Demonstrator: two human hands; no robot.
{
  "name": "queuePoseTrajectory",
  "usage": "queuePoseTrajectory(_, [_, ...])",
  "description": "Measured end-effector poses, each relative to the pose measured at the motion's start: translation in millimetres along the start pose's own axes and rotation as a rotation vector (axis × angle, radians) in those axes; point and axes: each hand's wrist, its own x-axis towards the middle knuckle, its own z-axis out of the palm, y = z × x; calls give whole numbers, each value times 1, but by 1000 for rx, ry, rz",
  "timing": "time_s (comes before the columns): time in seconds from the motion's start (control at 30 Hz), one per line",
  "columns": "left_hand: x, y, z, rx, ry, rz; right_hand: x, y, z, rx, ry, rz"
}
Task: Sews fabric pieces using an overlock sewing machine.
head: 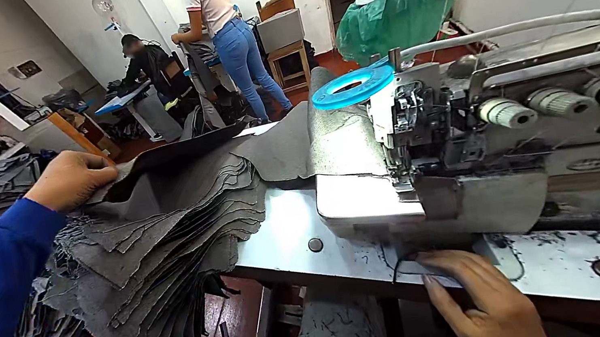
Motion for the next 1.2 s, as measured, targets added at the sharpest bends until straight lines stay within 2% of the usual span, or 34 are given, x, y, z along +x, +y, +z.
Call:
queuePoseTrajectory(0.07, [-29, 49, 29, -50, -129, 148, -1, -23, -8, 291, -33, 103])
queuePoseTrajectory(0.13, [-62, 107, 65, -163, -309, 202, 1, -53, -8, 560, -133, 198])
queuePoseTrajectory(0.23, [-101, 179, 130, -456, -544, 213, 23, -93, 7, 887, -250, 332])
queuePoseTrajectory(0.3, [-111, 213, 164, -676, -621, 141, 45, -108, 13, 1074, -200, 503])
queuePoseTrajectory(0.37, [-111, 231, 187, -758, -577, 188, 66, -119, 16, 1133, -76, 734])
queuePoseTrajectory(0.43, [-109, 229, 208, -726, -482, 365, 73, -121, 26, 1015, 38, 846])
queuePoseTrajectory(0.5, [-110, 212, 221, -551, -364, 675, 65, -121, 36, 911, 22, 866])
queuePoseTrajectory(0.6, [-115, 177, 229, -185, -204, 1148, 51, -124, 43, 869, -99, 898])
queuePoseTrajectory(0.67, [-109, 156, 234, -56, -11, 1322, 47, -118, 34, 865, -144, 770])
queuePoseTrajectory(0.73, [-97, 146, 227, -28, 18, 1340, 56, -103, 12, 790, -234, 538])
queuePoseTrajectory(0.8, [-87, 142, 228, -33, -46, 1326, 79, -88, -14, 739, -473, 439])
queuePoseTrajectory(0.87, [-81, 138, 246, -88, -39, 1262, 94, -77, -20, 784, -587, 491])
queuePoseTrajectory(0.93, [-83, 133, 262, -136, 64, 1120, 84, -68, -12, 840, -473, 588])
queuePoseTrajectory(1.0, [-94, 129, 276, -184, 205, 965, 60, -67, -2, 859, -317, 649])
queuePoseTrajectory(1.03, [-102, 130, 281, -208, 258, 889, 44, -68, 3, 847, -293, 675])
queuePoseTrajectory(1.07, [-110, 134, 283, -217, 290, 822, 25, -72, 7, 825, -320, 720])
queuePoseTrajectory(1.13, [-117, 148, 278, -155, 326, 725, -9, -85, 13, 776, -486, 822])
queuePoseTrajectory(1.2, [-109, 171, 262, -48, 346, 709, -17, -85, -1, 707, -705, 746])
